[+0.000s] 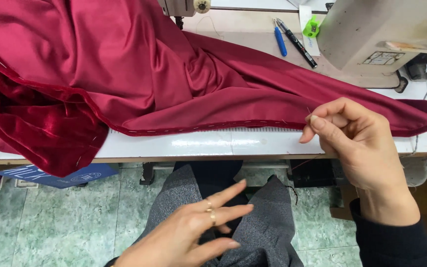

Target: Hand-sewing or basting the edge of a red velvet garment at a sewing workstation.

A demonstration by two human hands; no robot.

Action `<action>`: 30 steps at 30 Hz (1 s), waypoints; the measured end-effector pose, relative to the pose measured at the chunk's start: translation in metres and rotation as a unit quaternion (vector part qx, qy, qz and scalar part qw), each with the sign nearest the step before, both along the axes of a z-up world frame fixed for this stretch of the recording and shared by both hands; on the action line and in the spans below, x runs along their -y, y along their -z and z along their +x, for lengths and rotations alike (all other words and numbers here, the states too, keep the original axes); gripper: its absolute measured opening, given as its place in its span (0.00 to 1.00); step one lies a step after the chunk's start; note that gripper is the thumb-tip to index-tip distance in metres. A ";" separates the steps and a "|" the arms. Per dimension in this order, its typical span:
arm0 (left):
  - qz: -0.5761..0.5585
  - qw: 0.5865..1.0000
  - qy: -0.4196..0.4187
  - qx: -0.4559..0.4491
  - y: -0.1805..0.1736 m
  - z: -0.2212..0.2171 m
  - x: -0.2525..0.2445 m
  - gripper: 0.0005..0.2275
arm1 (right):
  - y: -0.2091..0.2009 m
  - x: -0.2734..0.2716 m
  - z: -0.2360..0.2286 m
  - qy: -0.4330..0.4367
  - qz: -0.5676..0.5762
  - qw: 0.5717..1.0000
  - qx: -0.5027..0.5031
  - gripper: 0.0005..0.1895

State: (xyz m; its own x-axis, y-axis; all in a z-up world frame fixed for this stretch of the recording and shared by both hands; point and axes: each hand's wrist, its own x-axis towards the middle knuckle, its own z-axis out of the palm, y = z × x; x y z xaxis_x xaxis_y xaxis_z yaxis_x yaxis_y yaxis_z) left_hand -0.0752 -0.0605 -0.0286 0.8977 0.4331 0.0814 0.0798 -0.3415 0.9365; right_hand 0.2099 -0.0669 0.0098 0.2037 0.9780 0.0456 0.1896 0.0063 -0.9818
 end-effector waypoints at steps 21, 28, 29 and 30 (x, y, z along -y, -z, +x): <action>-0.404 0.795 -0.326 0.313 0.008 0.038 -0.032 0.25 | 0.007 -0.005 -0.061 -0.074 0.120 0.987 0.079 0.02; -0.322 0.809 -0.400 0.286 0.003 0.062 -0.052 0.13 | 0.014 0.001 -0.051 -0.072 0.115 0.985 0.104 0.01; -0.211 0.848 -0.407 0.266 0.002 0.062 -0.054 0.11 | 0.011 -0.002 -0.049 -0.085 0.125 0.979 0.134 0.01; -0.096 0.875 -0.409 0.242 0.000 0.061 -0.056 0.09 | 0.008 -0.004 -0.047 -0.098 0.135 0.972 0.164 0.02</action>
